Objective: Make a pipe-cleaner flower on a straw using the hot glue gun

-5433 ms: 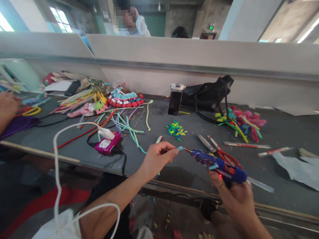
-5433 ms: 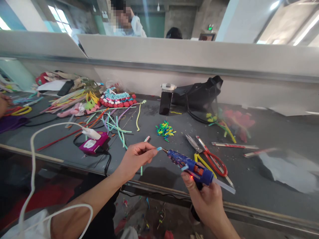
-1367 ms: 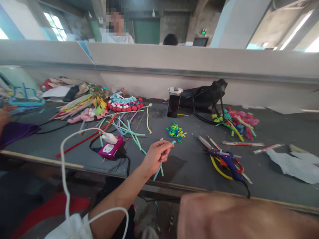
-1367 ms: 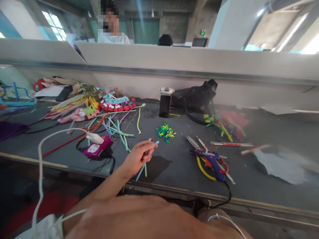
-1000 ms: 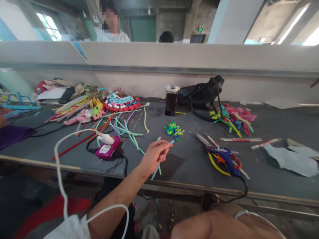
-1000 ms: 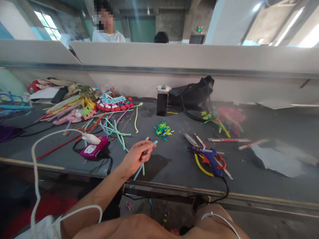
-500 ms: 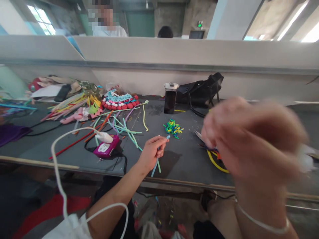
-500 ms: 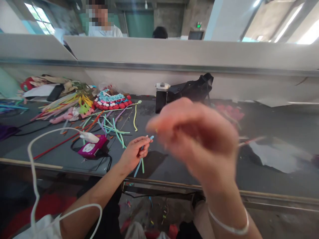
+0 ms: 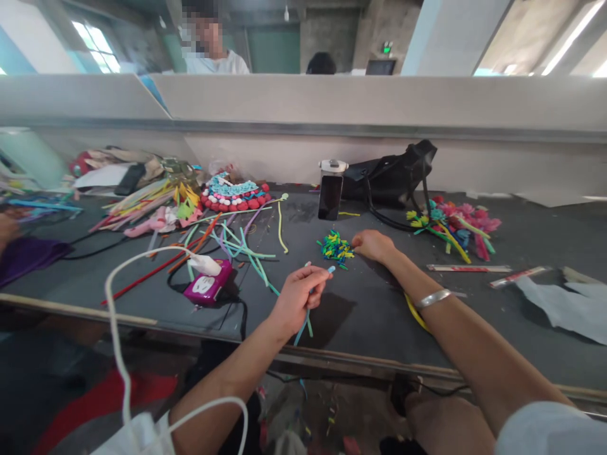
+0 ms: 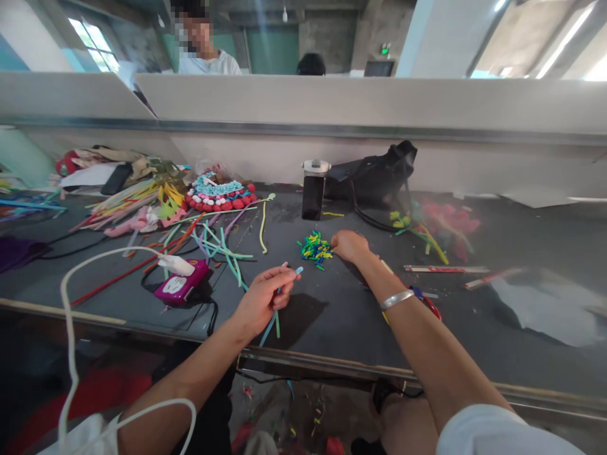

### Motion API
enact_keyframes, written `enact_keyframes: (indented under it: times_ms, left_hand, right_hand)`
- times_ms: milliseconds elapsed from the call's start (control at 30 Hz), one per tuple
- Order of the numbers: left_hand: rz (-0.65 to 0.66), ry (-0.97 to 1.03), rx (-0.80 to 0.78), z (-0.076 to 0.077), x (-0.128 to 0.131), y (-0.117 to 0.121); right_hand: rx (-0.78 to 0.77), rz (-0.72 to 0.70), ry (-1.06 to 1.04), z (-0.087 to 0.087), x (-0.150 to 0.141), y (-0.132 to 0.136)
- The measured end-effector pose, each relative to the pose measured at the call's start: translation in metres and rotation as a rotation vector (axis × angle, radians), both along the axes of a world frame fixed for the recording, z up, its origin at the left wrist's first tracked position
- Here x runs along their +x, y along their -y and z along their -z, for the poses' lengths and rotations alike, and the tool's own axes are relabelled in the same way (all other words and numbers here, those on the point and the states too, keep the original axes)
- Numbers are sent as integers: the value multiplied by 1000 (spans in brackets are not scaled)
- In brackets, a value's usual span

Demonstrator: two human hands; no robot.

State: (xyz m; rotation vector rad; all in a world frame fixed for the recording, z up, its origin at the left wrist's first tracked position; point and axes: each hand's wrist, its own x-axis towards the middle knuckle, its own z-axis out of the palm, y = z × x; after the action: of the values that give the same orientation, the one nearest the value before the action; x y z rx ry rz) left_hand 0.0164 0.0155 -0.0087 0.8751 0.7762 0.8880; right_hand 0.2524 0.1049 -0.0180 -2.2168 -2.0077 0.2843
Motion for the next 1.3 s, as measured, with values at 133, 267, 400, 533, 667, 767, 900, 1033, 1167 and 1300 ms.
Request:
enact_keyframes:
  times_ms: [133, 267, 400, 533, 667, 767, 900, 1033, 1167, 1300]
  left_hand:
    - [3, -2, 1, -1, 0, 0]
    - [-8, 3, 3, 0, -1, 0]
    - [-2, 11, 0, 1, 0, 1]
    - [15, -7, -14, 2, 3, 3]
    - [28, -16, -4, 4, 5, 5]
    - [35, -21, -6, 4, 6, 7]
    - [29, -13, -20, 4, 6, 9]
    - [28, -16, -31, 3, 7, 11]
    - [30, -20, -43, 0, 8, 13]
    - [31, -7, -32, -1, 9, 17]
  right_hand:
    - [10, -22, -16, 1, 0, -2]
    - [96, 3, -82, -8, 2, 17]
    - [193, -4, -246, -18, -7, 61]
    - [283, 53, -892, -16, -24, 109]
    - [276, 138, -1243, -8, -39, 139]
    - [238, 160, -1353, -5, -46, 147]
    - [259, 131, -1338, -7, -53, 147]
    - [323, 102, -1257, -8, -57, 148]
    - [309, 121, -1286, -10, -65, 152]
    - [245, 175, -1430, -15, -74, 157]
